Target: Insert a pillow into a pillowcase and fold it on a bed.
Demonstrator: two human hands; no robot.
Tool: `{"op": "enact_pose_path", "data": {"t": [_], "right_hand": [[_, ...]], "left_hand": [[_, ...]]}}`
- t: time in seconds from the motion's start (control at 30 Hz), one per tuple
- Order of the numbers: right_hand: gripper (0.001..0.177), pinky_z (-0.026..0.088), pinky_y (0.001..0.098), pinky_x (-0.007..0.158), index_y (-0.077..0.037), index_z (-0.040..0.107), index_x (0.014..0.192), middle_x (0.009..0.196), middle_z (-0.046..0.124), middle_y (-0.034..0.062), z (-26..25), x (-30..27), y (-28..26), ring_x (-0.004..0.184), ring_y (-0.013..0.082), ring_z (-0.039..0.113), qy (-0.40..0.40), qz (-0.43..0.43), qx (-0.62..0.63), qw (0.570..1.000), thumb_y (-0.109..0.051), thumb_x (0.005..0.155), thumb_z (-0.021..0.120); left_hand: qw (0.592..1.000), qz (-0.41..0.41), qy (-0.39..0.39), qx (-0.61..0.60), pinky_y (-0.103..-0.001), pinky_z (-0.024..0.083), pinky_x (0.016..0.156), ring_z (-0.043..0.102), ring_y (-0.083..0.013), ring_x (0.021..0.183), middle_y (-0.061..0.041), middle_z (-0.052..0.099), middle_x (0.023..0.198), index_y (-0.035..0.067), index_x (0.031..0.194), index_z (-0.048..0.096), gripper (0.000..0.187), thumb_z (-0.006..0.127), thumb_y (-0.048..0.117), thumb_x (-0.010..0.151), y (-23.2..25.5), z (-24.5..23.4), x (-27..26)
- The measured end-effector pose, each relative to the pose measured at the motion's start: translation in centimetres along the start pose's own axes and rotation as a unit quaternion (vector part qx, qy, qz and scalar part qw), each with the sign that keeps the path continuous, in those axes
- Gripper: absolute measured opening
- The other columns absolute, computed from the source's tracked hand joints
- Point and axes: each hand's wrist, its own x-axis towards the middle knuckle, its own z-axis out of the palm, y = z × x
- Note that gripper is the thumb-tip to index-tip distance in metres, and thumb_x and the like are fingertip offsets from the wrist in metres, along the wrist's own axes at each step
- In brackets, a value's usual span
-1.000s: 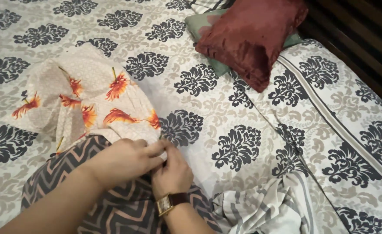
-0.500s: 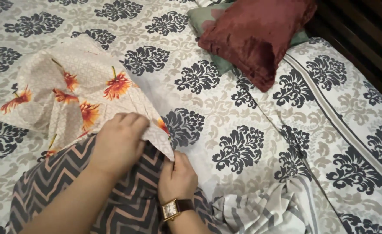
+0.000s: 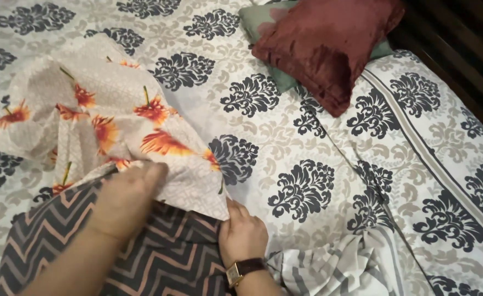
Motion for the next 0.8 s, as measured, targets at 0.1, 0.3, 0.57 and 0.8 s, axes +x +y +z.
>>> {"op": "enact_pose_path", "data": {"t": [0.1,0.3,0.57,0.8], "right_hand": [[0.043,0.052,0.0459,0.086,-0.018,0.067,0.128,0.112,0.073,0.0066,0.1,-0.2,-0.2,0.088,0.0318,0.07,-0.05,0.058,-0.019,0.997,-0.016,0.086,0.058],[0.062,0.031,0.0544,0.111,-0.007,0.047,0.145,0.147,0.048,0.0178,0.8,-0.2,-3.1,0.132,0.0347,0.046,-0.002,0.056,-0.074,0.996,-0.023,0.087,0.062],[0.069,0.028,0.0594,0.116,-0.001,0.047,0.146,0.131,0.06,0.0201,0.8,2.5,-10.8,0.129,0.0365,0.053,0.041,-0.149,0.073,0.985,-0.015,0.082,0.068],[0.034,0.045,0.049,0.091,-0.006,0.068,0.112,0.098,0.065,0.0131,1.7,2.3,-9.2,0.098,0.0357,0.059,0.032,-0.173,0.113,0.978,-0.004,0.079,0.063]], "left_hand": [[0.996,0.022,-0.028,0.086,-0.041,0.055,0.078,0.068,-0.0286,0.093,-0.007,0.069,0.093,0.013,0.099,0.065,0.019,0.06,0.011,0.08,-0.9,-0.8,1.0],[0.997,0.062,-0.017,0.048,-0.041,0.054,0.085,0.066,-0.0291,0.1,-0.007,0.069,0.097,0.013,0.099,0.067,0.023,0.058,0.01,0.078,-2.0,2.2,0.7],[0.987,0.153,0.053,-0.014,-0.044,0.052,0.086,0.065,-0.0337,0.097,-0.013,0.069,0.096,0.006,0.1,0.063,0.028,0.059,0.01,0.072,-2.4,1.3,-0.4],[0.992,0.078,-0.018,-0.093,-0.048,0.054,0.072,0.067,-0.0372,0.081,-0.014,0.066,0.081,0.009,0.091,0.06,0.011,0.062,0.017,0.083,-4.3,2.7,-1.3]]}}
